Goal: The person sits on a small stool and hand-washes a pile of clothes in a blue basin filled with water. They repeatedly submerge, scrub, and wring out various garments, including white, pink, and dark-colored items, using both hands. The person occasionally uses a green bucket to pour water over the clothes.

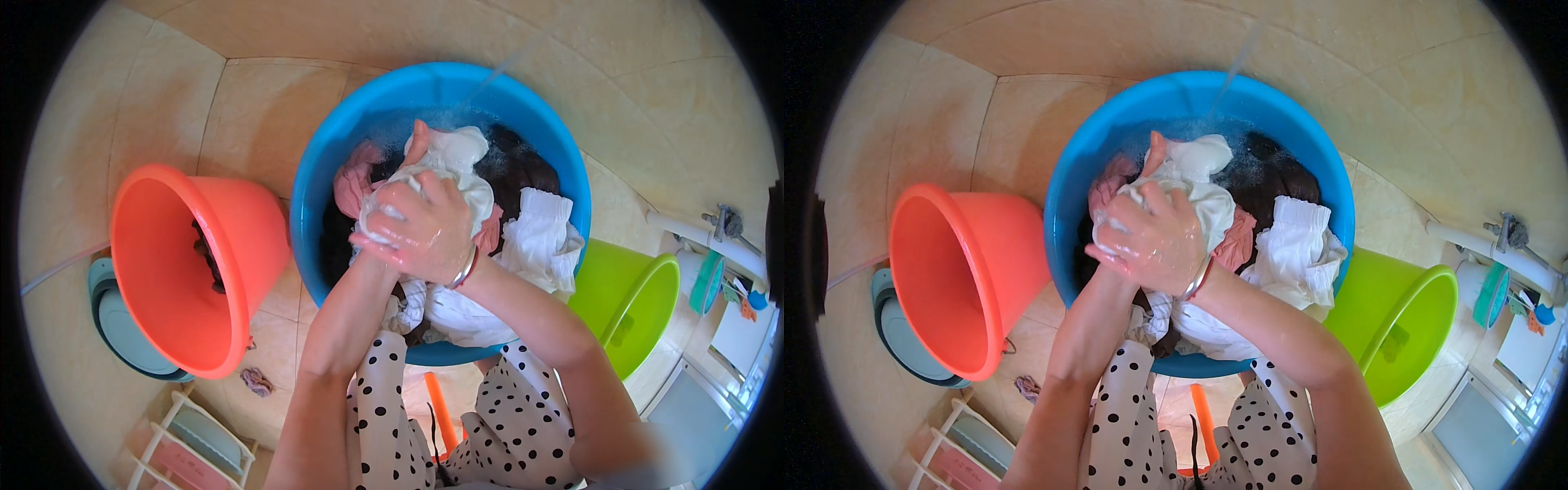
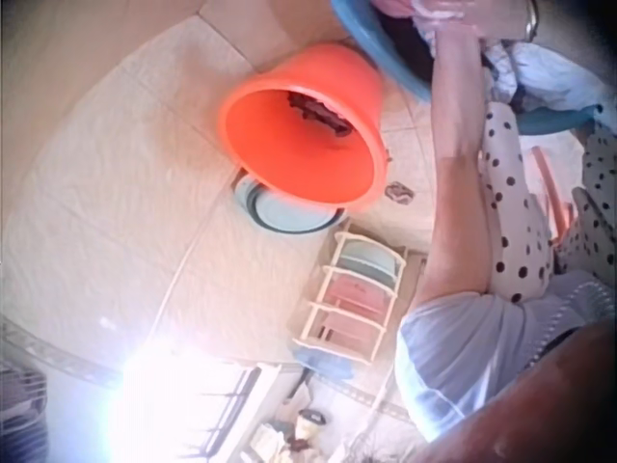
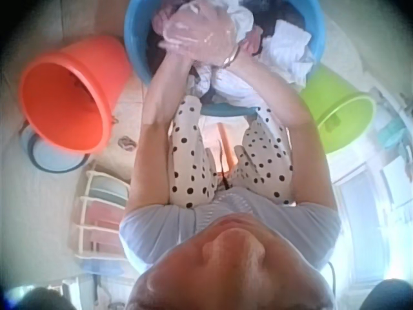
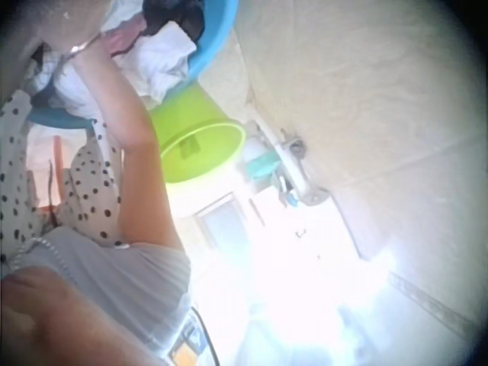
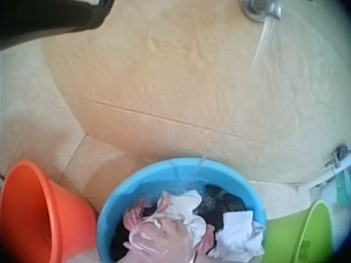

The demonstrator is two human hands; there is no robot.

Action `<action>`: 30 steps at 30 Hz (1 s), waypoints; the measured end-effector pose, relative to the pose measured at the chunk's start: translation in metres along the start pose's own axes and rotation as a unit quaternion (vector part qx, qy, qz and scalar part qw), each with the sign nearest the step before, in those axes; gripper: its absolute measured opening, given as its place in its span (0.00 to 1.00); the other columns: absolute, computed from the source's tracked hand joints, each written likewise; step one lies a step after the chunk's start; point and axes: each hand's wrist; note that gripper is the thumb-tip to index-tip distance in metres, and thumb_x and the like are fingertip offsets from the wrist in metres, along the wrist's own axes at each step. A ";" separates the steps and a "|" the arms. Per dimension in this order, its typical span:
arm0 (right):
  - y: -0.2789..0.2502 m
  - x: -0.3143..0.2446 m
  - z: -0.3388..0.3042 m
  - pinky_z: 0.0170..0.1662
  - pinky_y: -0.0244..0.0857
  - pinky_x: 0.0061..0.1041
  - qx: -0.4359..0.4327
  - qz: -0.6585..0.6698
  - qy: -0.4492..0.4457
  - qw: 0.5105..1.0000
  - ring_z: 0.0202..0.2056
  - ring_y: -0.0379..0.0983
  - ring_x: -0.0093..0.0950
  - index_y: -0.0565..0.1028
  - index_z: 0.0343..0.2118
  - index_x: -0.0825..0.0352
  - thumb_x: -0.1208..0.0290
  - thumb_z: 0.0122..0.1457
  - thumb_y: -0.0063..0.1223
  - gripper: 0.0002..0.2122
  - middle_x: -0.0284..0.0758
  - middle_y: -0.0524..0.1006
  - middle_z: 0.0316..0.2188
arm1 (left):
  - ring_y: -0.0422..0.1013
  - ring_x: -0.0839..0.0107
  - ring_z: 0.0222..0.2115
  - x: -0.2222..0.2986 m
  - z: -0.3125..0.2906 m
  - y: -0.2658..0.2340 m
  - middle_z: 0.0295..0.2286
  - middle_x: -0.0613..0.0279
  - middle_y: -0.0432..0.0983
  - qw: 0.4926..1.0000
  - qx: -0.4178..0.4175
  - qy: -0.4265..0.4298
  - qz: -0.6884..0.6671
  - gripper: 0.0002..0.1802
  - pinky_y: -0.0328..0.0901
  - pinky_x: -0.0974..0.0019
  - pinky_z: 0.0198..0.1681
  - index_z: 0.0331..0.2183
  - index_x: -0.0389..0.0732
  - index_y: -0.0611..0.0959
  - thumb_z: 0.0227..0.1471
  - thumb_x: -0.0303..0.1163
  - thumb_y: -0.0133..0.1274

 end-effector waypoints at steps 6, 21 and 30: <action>0.014 0.032 0.019 0.24 0.65 0.30 0.092 0.108 0.026 0.990 0.25 0.70 0.34 0.74 0.18 0.62 0.72 0.37 0.59 0.05 0.32 0.71 0.22 | 0.71 0.74 0.34 -0.013 -0.010 -0.023 0.33 0.67 0.73 0.947 0.047 0.278 0.152 0.18 0.67 0.67 0.38 0.42 0.45 0.76 0.56 0.46 0.49; 0.044 0.138 -0.046 0.50 0.62 0.44 -0.143 -0.100 0.194 0.965 0.50 0.60 0.49 0.65 0.55 0.55 0.51 0.51 0.56 0.29 0.45 0.62 0.53 | 0.66 0.67 0.48 0.030 -0.013 -0.029 0.48 0.59 0.69 0.807 0.341 0.349 0.332 0.22 0.65 0.66 0.49 0.51 0.42 0.71 0.54 0.33 0.54; 0.087 0.152 -0.016 0.51 0.64 0.40 -0.288 -0.084 0.447 0.843 0.48 0.67 0.46 0.74 0.43 0.62 0.59 0.51 0.57 0.18 0.46 0.72 0.44 | 0.70 0.68 0.41 0.053 0.012 -0.079 0.45 0.58 0.72 0.699 0.433 0.199 0.533 0.33 0.67 0.66 0.44 0.55 0.38 0.67 0.50 0.37 0.59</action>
Point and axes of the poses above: each hand's wrist, its own z-axis towards the middle knuckle, its own y-axis out of the palm, x = y × z
